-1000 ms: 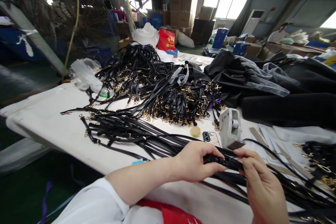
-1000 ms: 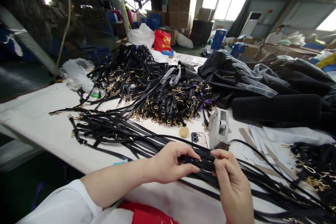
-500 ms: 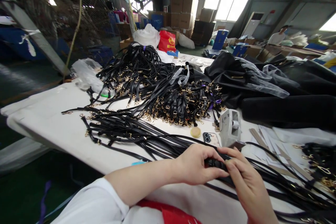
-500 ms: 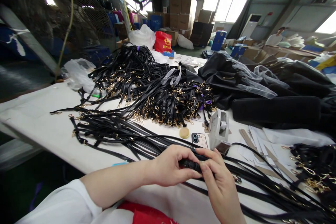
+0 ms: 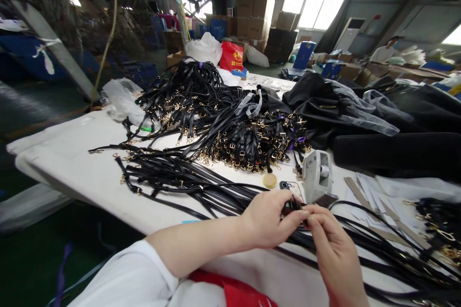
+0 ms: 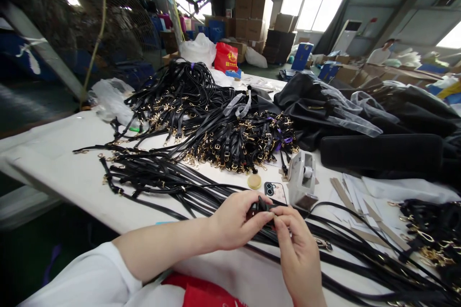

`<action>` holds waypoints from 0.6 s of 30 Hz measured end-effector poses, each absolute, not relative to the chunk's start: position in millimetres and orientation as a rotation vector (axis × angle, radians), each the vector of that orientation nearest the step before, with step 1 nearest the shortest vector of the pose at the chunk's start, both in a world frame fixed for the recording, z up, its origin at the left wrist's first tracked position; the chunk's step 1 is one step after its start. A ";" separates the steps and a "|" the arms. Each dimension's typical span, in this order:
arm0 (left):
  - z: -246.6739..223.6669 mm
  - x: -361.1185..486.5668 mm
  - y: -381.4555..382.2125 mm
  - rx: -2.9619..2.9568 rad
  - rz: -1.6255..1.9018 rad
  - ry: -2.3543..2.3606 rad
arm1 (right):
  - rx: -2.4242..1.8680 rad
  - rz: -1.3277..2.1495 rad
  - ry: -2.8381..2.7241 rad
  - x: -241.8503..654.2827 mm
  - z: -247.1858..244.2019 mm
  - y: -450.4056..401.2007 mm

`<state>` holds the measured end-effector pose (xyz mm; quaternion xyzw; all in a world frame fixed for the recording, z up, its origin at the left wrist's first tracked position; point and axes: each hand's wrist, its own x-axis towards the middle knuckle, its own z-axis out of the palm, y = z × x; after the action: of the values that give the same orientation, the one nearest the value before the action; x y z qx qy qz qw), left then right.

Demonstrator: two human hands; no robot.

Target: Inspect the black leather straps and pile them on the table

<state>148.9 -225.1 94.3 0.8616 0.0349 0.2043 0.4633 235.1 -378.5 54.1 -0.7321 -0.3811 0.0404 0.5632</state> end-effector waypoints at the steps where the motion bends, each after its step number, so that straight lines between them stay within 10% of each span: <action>1: 96.5 147.6 -224.6 2.172 0.486 0.080 | -1.739 0.060 -0.912 235.9 54.7 -378.7; 18: 95.6 151.7 -225.4 2.782 0.327 -0.097 | -1.943 -0.354 -1.364 233.5 69.4 -382.7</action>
<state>151.7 -225.4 95.6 0.9784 -0.0342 0.1149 0.1686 233.5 -382.7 69.4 -0.7546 -0.5298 -0.1373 0.3620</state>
